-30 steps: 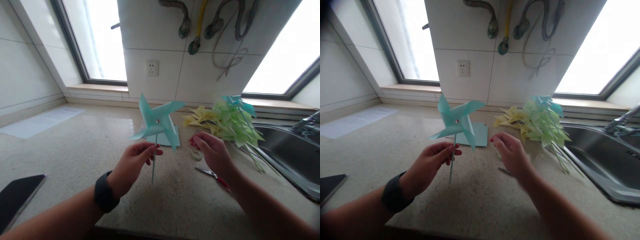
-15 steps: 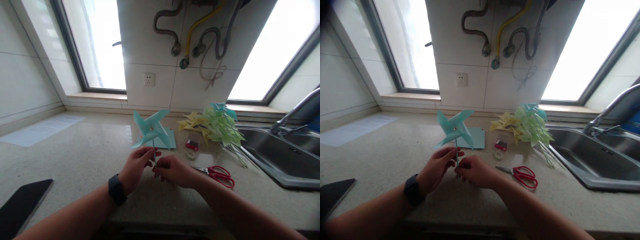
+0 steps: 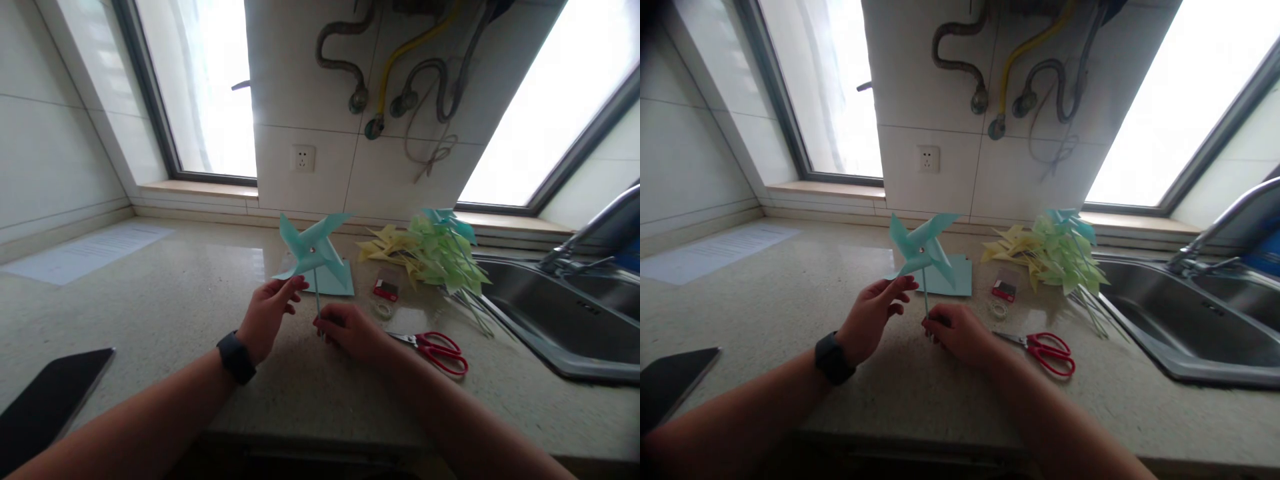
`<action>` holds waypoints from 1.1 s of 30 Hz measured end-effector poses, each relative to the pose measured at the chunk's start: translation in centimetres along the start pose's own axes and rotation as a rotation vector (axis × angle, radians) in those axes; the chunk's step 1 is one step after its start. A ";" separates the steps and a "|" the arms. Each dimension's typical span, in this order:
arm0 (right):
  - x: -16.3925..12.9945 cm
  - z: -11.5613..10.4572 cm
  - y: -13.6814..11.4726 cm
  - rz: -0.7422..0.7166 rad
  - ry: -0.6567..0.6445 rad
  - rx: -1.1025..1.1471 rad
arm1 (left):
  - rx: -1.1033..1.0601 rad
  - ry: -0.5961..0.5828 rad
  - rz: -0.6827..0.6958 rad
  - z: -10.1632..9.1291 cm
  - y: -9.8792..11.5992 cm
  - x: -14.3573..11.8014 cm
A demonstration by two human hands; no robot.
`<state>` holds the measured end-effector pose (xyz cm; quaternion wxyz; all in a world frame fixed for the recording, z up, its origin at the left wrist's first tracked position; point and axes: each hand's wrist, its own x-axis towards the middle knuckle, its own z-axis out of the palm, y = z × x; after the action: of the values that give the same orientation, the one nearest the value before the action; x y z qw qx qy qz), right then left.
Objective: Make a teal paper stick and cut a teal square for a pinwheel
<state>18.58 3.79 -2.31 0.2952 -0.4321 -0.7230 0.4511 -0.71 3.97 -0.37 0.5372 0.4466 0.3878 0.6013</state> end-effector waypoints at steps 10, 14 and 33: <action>0.2 -0.5 0.2 0.028 -0.029 0.021 | -0.047 0.048 0.001 -0.6 0.6 0.6; 0.0 -0.5 -0.1 0.022 -0.029 0.033 | -0.088 0.053 -0.006 -0.9 0.7 0.7; 0.3 -0.7 0.9 -0.034 0.034 -0.031 | 0.007 0.009 -0.120 -1.4 -0.4 0.8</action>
<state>19.36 4.52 -2.78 0.3082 -0.4319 -0.7321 0.4273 -1.92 4.85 -1.07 0.5690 0.4217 0.4182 0.5688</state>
